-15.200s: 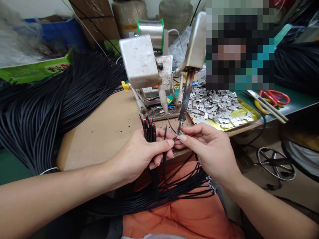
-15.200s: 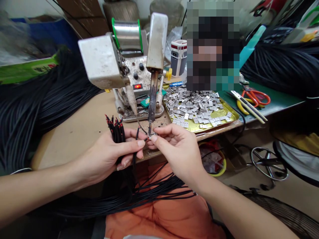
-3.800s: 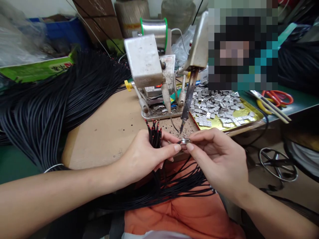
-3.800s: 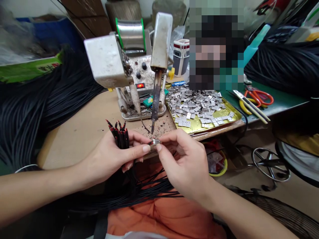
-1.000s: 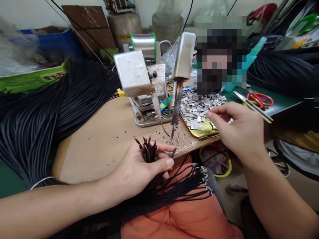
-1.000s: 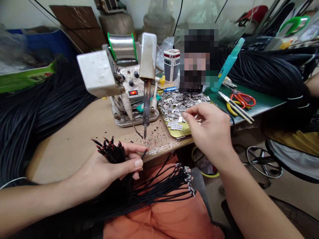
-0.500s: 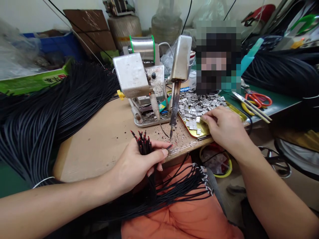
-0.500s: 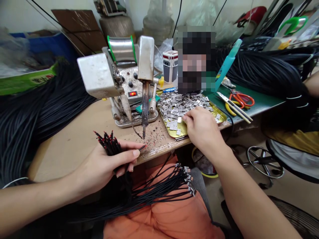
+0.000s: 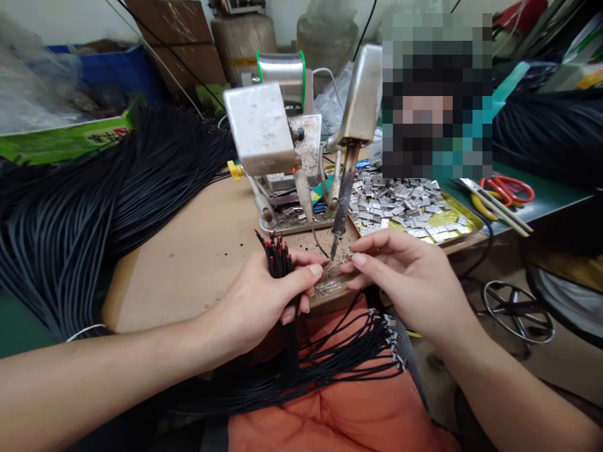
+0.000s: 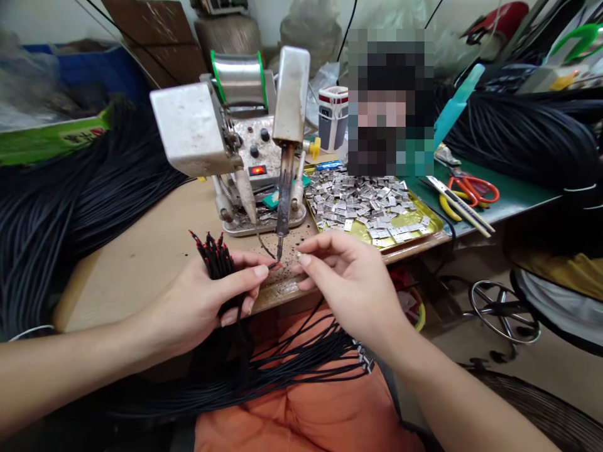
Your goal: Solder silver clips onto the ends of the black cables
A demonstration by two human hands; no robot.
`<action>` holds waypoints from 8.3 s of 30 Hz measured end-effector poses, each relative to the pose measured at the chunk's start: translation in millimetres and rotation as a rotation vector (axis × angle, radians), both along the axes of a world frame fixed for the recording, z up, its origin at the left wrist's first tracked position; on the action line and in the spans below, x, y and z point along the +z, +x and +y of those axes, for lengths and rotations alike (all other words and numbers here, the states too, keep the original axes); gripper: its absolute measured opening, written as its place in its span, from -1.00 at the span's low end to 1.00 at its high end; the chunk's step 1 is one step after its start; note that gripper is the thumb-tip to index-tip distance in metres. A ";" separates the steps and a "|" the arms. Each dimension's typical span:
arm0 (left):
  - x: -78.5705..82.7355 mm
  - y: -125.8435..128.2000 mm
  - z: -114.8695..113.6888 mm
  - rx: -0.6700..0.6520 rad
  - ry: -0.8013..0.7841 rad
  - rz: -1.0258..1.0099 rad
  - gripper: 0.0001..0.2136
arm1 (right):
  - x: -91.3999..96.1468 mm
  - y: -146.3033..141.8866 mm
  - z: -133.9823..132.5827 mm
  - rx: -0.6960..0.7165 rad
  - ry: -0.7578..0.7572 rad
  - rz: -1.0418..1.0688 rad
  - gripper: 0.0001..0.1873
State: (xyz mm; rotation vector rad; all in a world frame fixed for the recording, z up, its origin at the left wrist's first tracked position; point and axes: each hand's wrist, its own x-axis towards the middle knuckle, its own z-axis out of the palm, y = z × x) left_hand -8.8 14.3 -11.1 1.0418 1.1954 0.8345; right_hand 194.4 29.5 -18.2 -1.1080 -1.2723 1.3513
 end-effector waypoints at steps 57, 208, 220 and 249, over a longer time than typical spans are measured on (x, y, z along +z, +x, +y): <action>10.0 3.1 2.1 0.023 -0.001 -0.005 -0.81 | -16.6 -18.5 -2.7 0.014 -0.016 0.191 -0.81; 7.3 3.9 -1.0 0.029 -0.003 -0.003 -0.79 | -11.9 -18.4 -3.5 -0.020 -0.071 0.150 -0.73; 5.0 1.6 0.7 0.041 0.020 0.007 -0.82 | -17.2 -19.9 -2.8 -0.031 -0.032 0.192 -0.77; 3.2 0.7 2.3 0.028 0.014 -0.001 -0.83 | -18.0 -19.8 -3.2 -0.029 -0.019 0.208 -0.82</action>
